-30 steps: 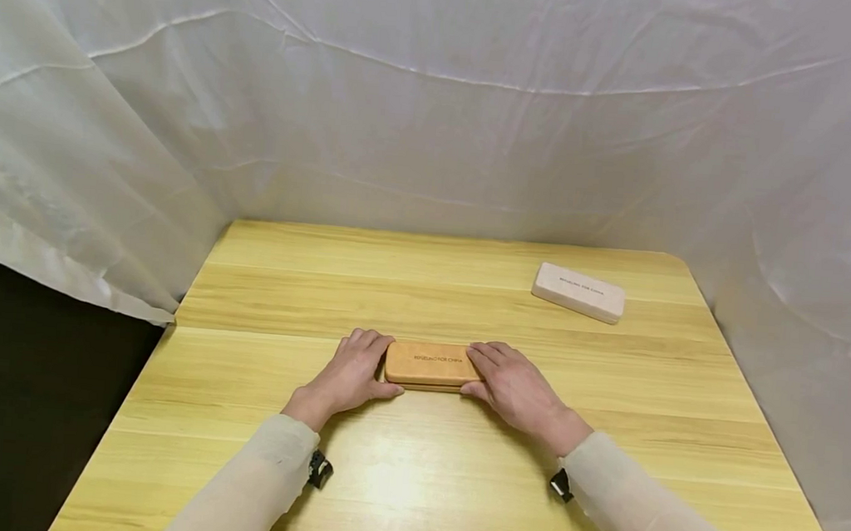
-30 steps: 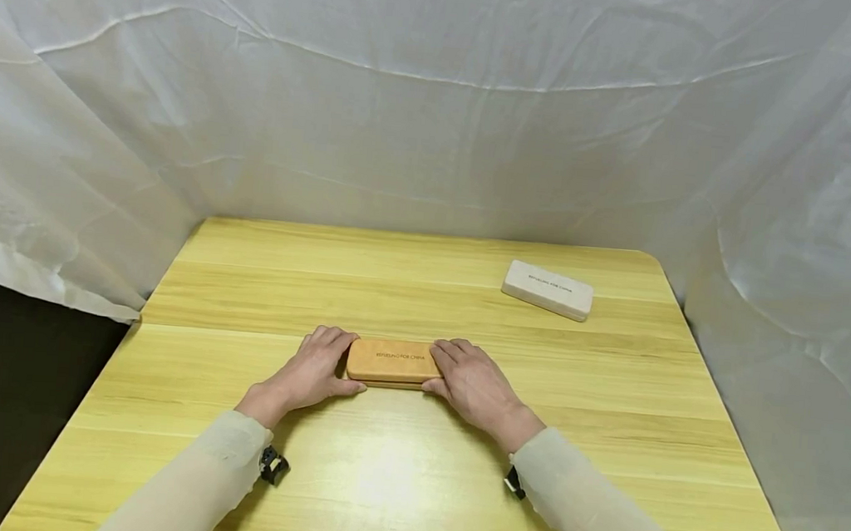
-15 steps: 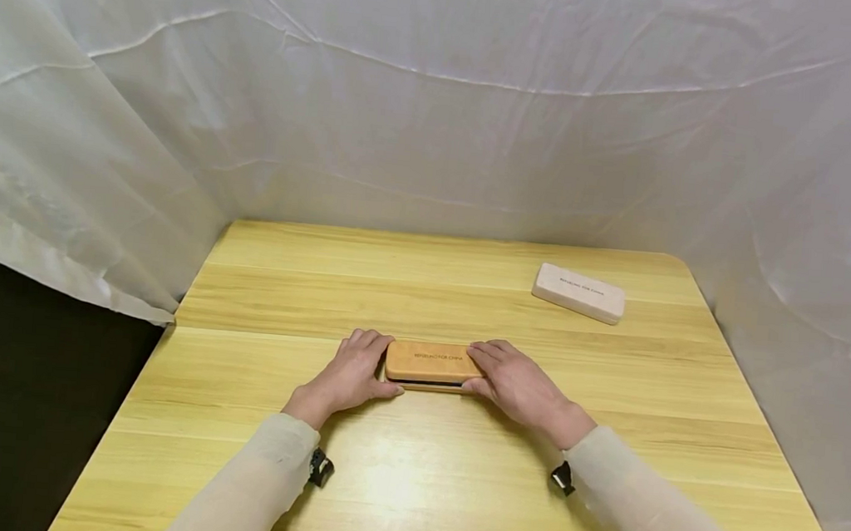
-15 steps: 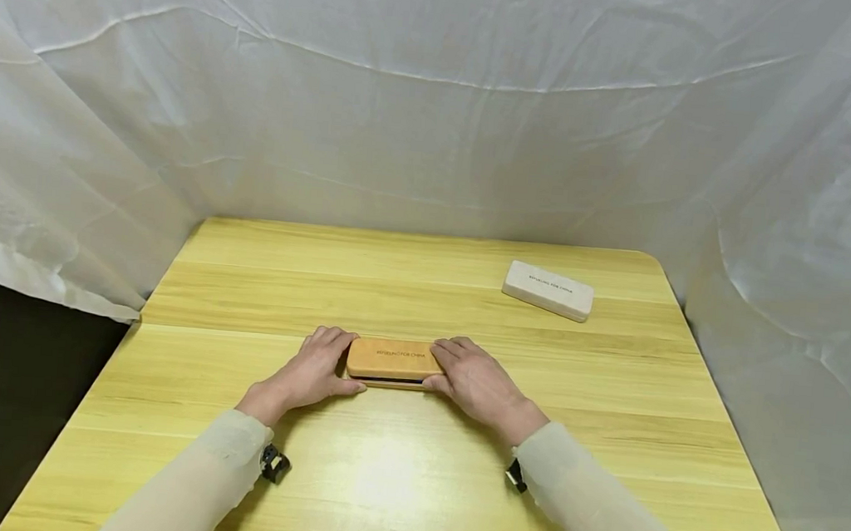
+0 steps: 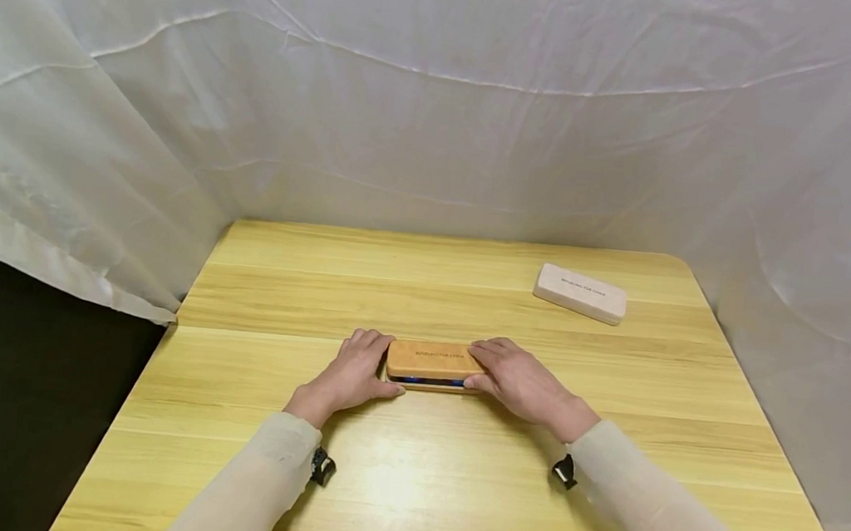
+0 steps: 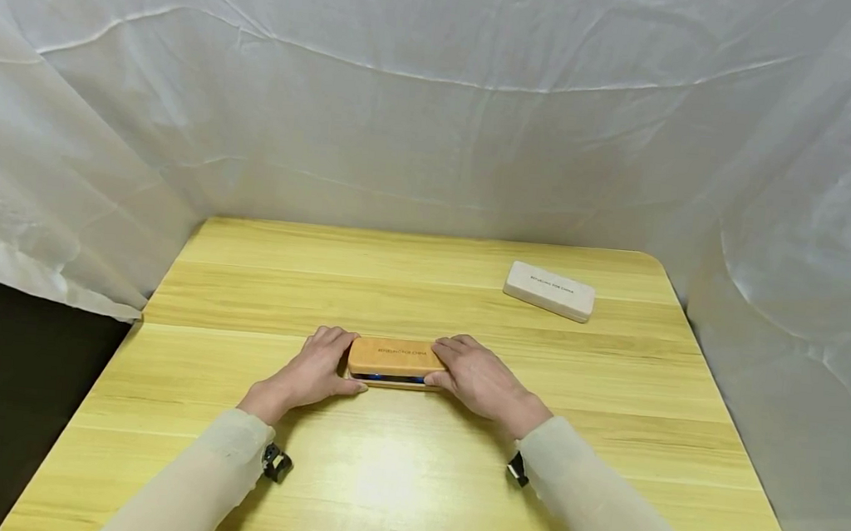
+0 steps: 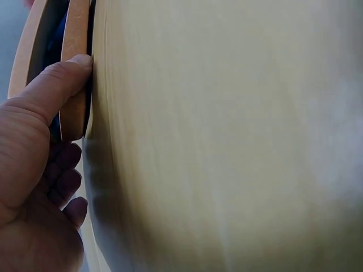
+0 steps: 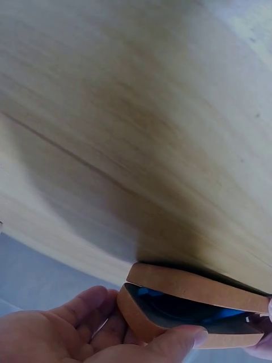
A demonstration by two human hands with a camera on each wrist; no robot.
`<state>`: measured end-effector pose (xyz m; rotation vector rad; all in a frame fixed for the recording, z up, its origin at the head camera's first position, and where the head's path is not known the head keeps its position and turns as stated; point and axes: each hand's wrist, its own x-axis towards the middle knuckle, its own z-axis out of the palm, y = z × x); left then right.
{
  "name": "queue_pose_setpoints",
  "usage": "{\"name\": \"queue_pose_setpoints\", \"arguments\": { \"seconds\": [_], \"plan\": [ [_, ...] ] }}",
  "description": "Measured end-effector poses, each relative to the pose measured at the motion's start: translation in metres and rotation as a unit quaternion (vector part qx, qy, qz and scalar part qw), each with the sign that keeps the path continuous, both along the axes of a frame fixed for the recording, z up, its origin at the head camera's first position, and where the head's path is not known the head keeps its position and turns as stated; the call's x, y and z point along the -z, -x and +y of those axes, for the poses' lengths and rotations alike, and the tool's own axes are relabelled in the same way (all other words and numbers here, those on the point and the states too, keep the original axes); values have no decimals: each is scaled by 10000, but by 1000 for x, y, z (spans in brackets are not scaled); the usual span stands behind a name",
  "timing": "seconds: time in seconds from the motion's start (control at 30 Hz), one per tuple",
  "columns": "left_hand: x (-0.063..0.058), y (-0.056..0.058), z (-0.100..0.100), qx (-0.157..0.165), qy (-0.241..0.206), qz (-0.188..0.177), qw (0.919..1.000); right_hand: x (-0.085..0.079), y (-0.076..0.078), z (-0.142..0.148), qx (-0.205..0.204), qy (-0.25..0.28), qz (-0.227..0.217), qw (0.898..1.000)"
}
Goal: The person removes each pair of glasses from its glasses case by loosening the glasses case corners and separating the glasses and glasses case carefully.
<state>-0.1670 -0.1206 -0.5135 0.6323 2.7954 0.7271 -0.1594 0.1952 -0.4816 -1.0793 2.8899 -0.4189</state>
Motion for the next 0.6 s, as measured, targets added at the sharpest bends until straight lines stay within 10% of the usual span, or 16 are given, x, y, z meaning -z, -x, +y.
{"name": "queue_pose_setpoints", "arguments": {
  "seconds": [0.6],
  "plan": [
    [1,2,0,160,186,293,9993,-3,2,1,15,-10,-183,9998]
  ]
}}
